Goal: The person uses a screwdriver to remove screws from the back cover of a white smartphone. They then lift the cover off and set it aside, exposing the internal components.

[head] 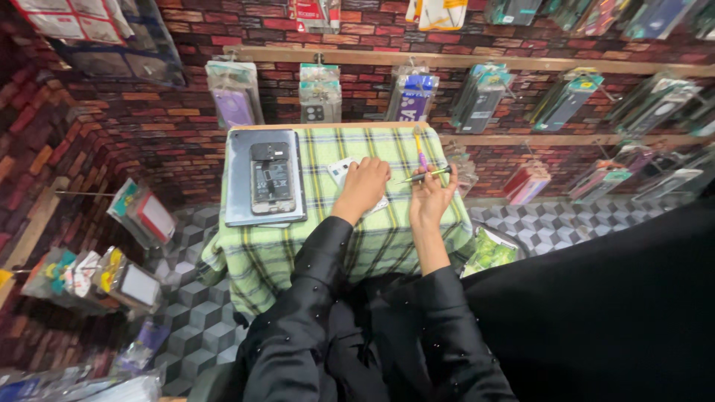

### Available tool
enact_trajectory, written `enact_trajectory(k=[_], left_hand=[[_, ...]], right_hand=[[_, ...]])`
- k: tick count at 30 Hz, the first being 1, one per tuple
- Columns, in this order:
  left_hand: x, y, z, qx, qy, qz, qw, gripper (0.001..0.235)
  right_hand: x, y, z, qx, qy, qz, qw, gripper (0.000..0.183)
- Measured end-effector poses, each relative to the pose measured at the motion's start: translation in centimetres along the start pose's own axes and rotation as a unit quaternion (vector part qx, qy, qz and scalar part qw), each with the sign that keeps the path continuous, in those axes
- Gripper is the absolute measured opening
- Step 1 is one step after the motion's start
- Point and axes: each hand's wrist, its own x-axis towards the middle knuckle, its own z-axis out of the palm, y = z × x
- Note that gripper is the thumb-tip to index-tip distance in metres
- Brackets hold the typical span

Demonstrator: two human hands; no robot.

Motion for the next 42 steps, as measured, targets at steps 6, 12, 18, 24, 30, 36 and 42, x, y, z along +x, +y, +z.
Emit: enact_trajectory(k=[6, 12, 18, 24, 30, 36, 42], left_hand=[[-1.0, -1.1, 1.6, -0.007, -0.011, -0.021, 1.000, 0.017], [-1.6, -1.3, -0.3, -0.081, -0.003, -0.008, 0.997, 0.026], [-5.5, 0.1, -4.4, -0.056, 0.110, -0.009, 0.992, 0.027], [-7.3, -1.3, -6.0, -0.218, -0.039, -0.049, 0.974, 0.017], [-7.4, -2.0, -5.7, -0.248, -0.006, -0.054, 0.967, 0.015], [-7.5, -1.9, -6.2, -0.254, 0.003, -0.058, 0.965, 0.013], [-7.5, -1.7, -6.4, -0.246, -0.012, -0.085, 0.965, 0.013]], right_hand=[[0.2, 0.2, -0.4, -0.001, -0.008, 0.006, 1.000, 0.072], [-0.9, -0.6, 2.1, -0.059, -0.041, 0.000, 0.997, 0.070], [-4.1, -0.9, 5.7, -0.264, -0.175, -0.070, 0.946, 0.068], [-5.4, -1.8, 6.8, -0.263, -0.217, -0.054, 0.938, 0.063], [-7.8, -2.2, 7.2, -0.322, -0.296, -0.120, 0.891, 0.052], [-9.5, -2.5, 8.7, -0.376, -0.330, -0.159, 0.851, 0.047], [-10.4, -2.4, 10.0, -0.452, -0.343, -0.168, 0.806, 0.048]])
